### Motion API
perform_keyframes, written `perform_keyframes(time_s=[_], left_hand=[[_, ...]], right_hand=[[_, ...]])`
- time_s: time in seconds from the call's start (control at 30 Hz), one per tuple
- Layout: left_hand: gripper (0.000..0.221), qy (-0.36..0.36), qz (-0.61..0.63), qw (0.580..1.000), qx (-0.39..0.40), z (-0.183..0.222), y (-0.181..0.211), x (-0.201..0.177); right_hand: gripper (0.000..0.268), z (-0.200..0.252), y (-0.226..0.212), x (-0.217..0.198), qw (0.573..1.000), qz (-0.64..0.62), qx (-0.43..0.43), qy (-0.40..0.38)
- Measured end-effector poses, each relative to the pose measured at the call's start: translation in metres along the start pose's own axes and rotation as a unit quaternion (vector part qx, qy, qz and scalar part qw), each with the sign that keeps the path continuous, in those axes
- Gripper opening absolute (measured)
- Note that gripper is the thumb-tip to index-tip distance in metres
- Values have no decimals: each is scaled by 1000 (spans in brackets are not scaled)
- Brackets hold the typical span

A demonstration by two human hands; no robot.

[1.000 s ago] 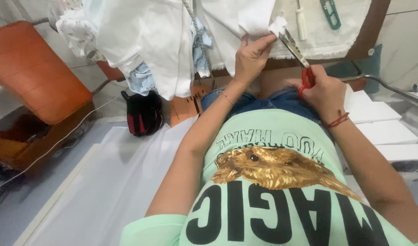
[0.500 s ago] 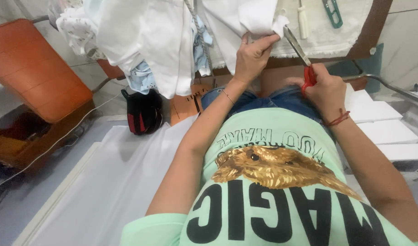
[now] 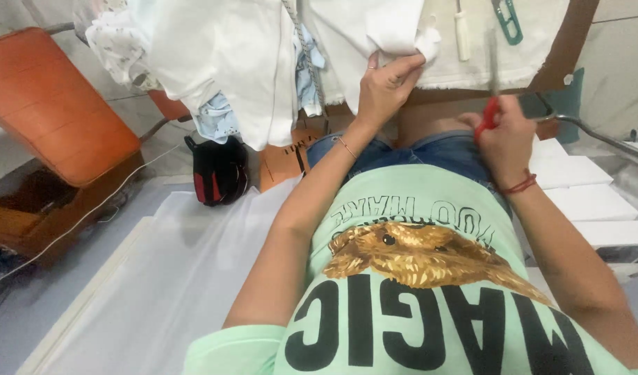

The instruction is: Trimming loose threads from white garments using scissors

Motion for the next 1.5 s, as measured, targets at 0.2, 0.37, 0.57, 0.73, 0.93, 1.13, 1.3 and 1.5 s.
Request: perform_keyframes(time_s=[0.2,0.37,0.57,0.73,0.93,1.13,1.3,1.5], left_hand=[[21,-73,263,955,-115,-8,22,-9],[21,-86,304,937,-151,-10,23,-8],[21,-120,366,911,-150,-12,29,4],[19,-103,370,910,-156,-18,34,-8],[20,-121,529,804,-243,-20,31,-5],[22,-129,568,761,-287,-20,29,10],[21,-158,554,759,-303,-18,40,20],[24,-136,573,739,-327,-15,30,21]], right_hand=[[36,-33,15,-38,970,-162,113,141],[40,-65,-19,-29,927,-348,109,93],[40,-87,-91,-30,897,-440,-34,23],[34,-93,-27,-30,913,-386,103,82],[40,-84,28,-86,957,-166,-50,231],[45,-85,-18,-90,950,-242,-68,184],[45,-99,-95,-66,925,-369,-90,23],[34,-103,-103,-82,941,-281,-153,110]])
Point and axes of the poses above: each hand's wrist, its own z-axis away from the middle knuckle, its own x-axis out of the palm, y = z × x, the point moved 9 cm from there along -z, towards the middle knuckle, and after that the axes turned 6 degrees about y, right-handed, at the moved point
